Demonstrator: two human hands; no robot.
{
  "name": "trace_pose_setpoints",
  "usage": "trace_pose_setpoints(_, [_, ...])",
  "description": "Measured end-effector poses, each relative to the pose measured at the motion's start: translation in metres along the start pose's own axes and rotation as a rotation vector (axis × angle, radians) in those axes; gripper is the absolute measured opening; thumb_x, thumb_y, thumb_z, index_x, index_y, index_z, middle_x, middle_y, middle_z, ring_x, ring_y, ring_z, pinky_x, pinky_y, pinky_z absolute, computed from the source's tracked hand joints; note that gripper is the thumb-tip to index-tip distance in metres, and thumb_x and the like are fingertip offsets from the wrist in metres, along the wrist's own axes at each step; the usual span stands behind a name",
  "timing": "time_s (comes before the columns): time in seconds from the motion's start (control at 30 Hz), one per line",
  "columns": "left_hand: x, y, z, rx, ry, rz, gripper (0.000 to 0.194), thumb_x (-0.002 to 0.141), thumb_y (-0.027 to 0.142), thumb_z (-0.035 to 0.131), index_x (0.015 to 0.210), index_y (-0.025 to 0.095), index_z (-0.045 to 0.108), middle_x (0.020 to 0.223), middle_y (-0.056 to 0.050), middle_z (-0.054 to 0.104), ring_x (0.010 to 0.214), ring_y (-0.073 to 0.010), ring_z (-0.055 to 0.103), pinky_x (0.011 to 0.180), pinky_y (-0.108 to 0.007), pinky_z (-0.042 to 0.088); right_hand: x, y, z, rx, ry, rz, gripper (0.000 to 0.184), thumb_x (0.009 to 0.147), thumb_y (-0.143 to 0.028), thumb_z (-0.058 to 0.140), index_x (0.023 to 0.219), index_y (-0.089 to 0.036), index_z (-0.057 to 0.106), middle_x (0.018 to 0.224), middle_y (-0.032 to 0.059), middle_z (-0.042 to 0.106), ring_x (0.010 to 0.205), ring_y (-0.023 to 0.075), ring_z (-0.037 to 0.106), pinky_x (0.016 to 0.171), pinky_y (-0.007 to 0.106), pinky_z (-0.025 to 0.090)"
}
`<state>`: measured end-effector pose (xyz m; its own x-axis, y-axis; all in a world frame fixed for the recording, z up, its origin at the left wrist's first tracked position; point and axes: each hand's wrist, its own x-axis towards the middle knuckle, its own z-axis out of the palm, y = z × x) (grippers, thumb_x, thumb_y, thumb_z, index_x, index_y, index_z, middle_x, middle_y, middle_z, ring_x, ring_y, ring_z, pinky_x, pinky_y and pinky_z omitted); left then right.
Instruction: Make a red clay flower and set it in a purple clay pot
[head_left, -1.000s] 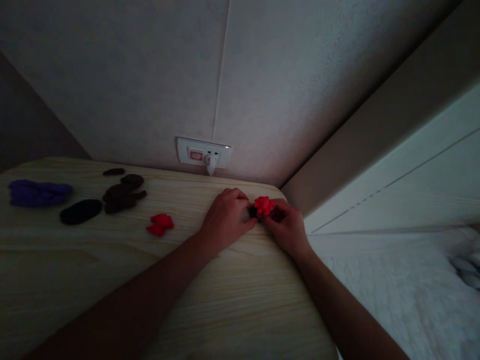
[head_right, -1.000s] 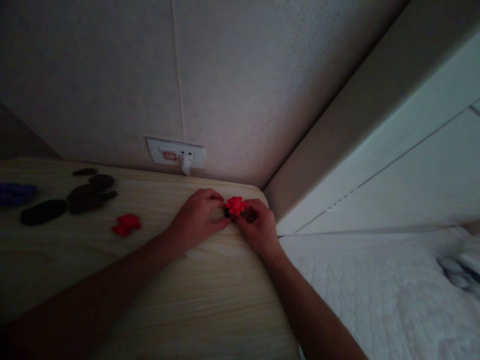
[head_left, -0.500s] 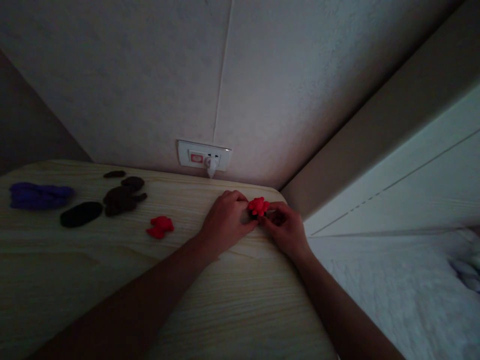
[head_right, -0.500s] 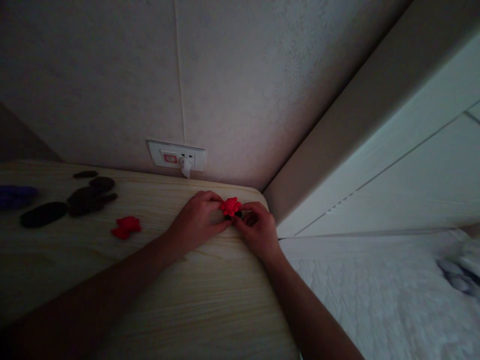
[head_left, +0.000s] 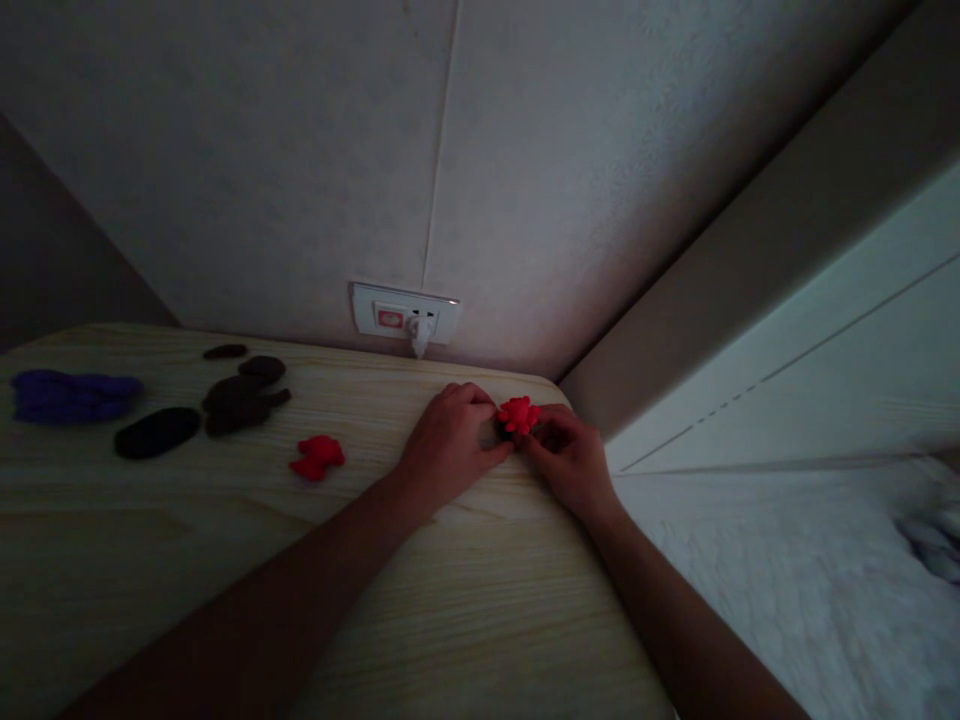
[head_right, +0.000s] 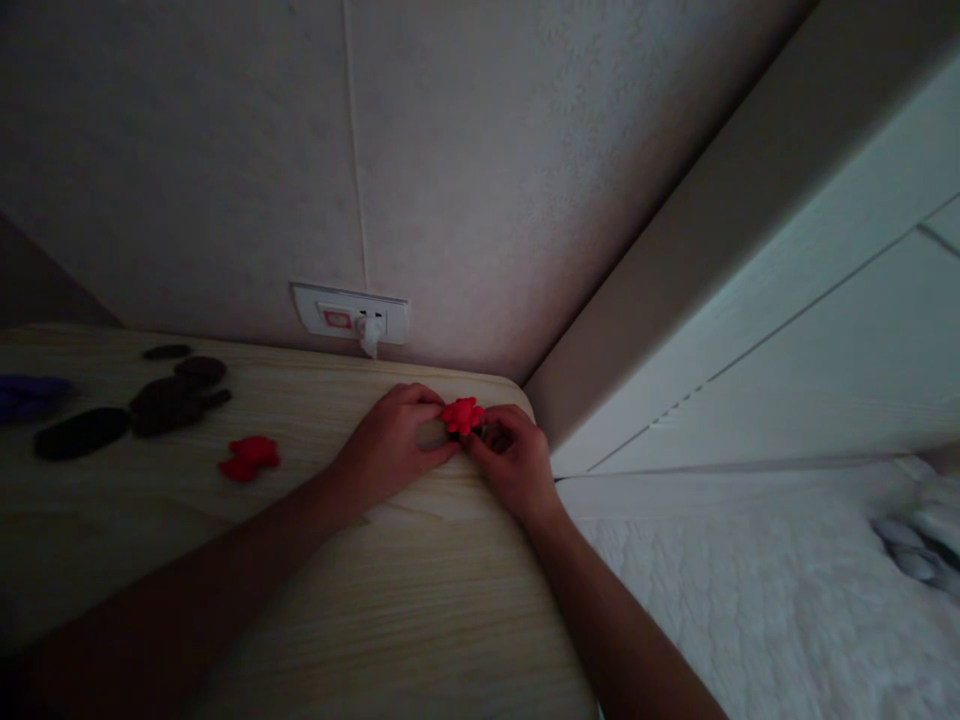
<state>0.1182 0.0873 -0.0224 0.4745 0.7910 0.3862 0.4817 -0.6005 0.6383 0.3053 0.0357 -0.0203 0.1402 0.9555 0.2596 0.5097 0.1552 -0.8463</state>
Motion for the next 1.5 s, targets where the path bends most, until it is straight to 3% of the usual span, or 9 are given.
trace_pose_setpoints(0.27, [-0.001,0.001,-0.001,-0.017,0.003,-0.003,0.022,0.076,0.023,0.084,0.097,0.019,0.080,0.102,-0.008,0.072,0.101,-0.0270,0.065,0.095,-0.042,0.053,0.000,-0.004,-0.001,0.054,0.010,0.004,0.020,0.081,-0.040,0.079,0.091,-0.022,0.077,0.099,0.0083,0.073,0.087,0.0231,0.067,0.068,0.031,0.053])
trace_pose_setpoints(0.4, [0.002,0.000,-0.001,-0.060,0.037,-0.033,0.023,0.075,0.020,0.084,0.098,0.019,0.080,0.102,-0.007,0.075,0.101,-0.0266,0.068,0.095,-0.041,0.054,-0.001,-0.004,-0.001,0.129,0.022,0.068,0.025,0.081,-0.044,0.078,0.094,-0.022,0.076,0.103,0.0073,0.075,0.076,0.0201,0.066,0.062,0.030,0.052])
trace_pose_setpoints(0.57, [-0.003,0.006,-0.015,-0.175,0.001,-0.198,0.026,0.076,0.018,0.081,0.102,0.017,0.080,0.105,-0.010,0.081,0.100,-0.0288,0.074,0.095,-0.043,0.056,-0.001,-0.012,-0.003,0.216,0.062,0.106,0.030,0.079,-0.046,0.078,0.095,-0.021,0.074,0.100,0.0066,0.075,0.065,0.0161,0.062,0.056,0.028,0.045])
trace_pose_setpoints(0.67, [-0.024,0.012,-0.037,-0.376,-0.013,-0.335,0.028,0.076,0.016,0.078,0.104,0.018,0.080,0.100,-0.008,0.083,0.093,-0.0267,0.077,0.088,-0.039,0.059,-0.004,-0.028,-0.008,0.209,0.044,0.086,0.032,0.078,-0.046,0.079,0.095,-0.020,0.074,0.091,0.0054,0.073,0.060,0.0130,0.055,0.053,0.027,0.039])
trace_pose_setpoints(0.8, [-0.077,0.018,-0.072,-0.677,0.041,-0.628,0.032,0.066,0.018,0.083,0.098,0.015,0.077,0.088,-0.010,0.083,0.084,-0.0266,0.078,0.076,-0.036,0.060,-0.017,-0.053,-0.005,0.200,-0.051,0.150,0.037,0.077,-0.049,0.079,0.094,-0.017,0.075,0.065,0.0001,0.063,0.051,0.0105,0.044,0.048,0.025,0.029])
trace_pose_setpoints(0.9, [-0.122,0.023,-0.096,-0.860,0.057,-0.765,0.035,0.063,0.018,0.083,0.097,0.016,0.075,0.086,-0.008,0.082,0.076,-0.0238,0.076,0.070,-0.033,0.059,-0.028,-0.067,0.016,0.211,-0.147,0.135,0.033,0.075,-0.047,0.079,0.085,-0.017,0.074,0.068,0.0016,0.066,0.055,0.0123,0.050,0.051,0.026,0.034])
trace_pose_setpoints(1.07, [-0.172,0.031,-0.126,-0.923,0.223,-0.849,0.019,0.064,0.017,0.082,0.082,0.015,0.075,0.079,-0.004,0.079,0.069,-0.0155,0.069,0.069,-0.026,0.056,-0.043,-0.082,0.069,0.109,-0.324,0.155,0.025,0.078,-0.041,0.073,0.082,-0.016,0.073,0.068,0.0022,0.068,0.056,0.0130,0.053,0.053,0.025,0.037])
trace_pose_setpoints(1.23, [-0.192,0.032,-0.140,-1.032,0.296,-0.921,0.018,0.065,0.019,0.082,0.081,0.014,0.076,0.082,-0.004,0.078,0.077,-0.0174,0.070,0.072,-0.027,0.058,-0.049,-0.101,0.097,-0.066,-0.388,0.157,0.019,0.080,-0.032,0.071,0.085,-0.015,0.074,0.065,0.0016,0.066,0.058,0.0142,0.056,0.055,0.026,0.039])
trace_pose_setpoints(1.5, [-0.202,0.023,-0.133,-1.140,0.286,-0.924,0.016,0.071,0.025,0.083,0.080,0.014,0.076,0.077,-0.004,0.076,0.069,-0.0152,0.068,0.068,-0.025,0.057,-0.048,-0.108,0.105,-0.301,-0.333,0.004,0.010,0.079,-0.025,0.073,0.080,-0.016,0.072,0.082,0.0051,0.068,0.071,0.0172,0.060,0.067,0.029,0.044])
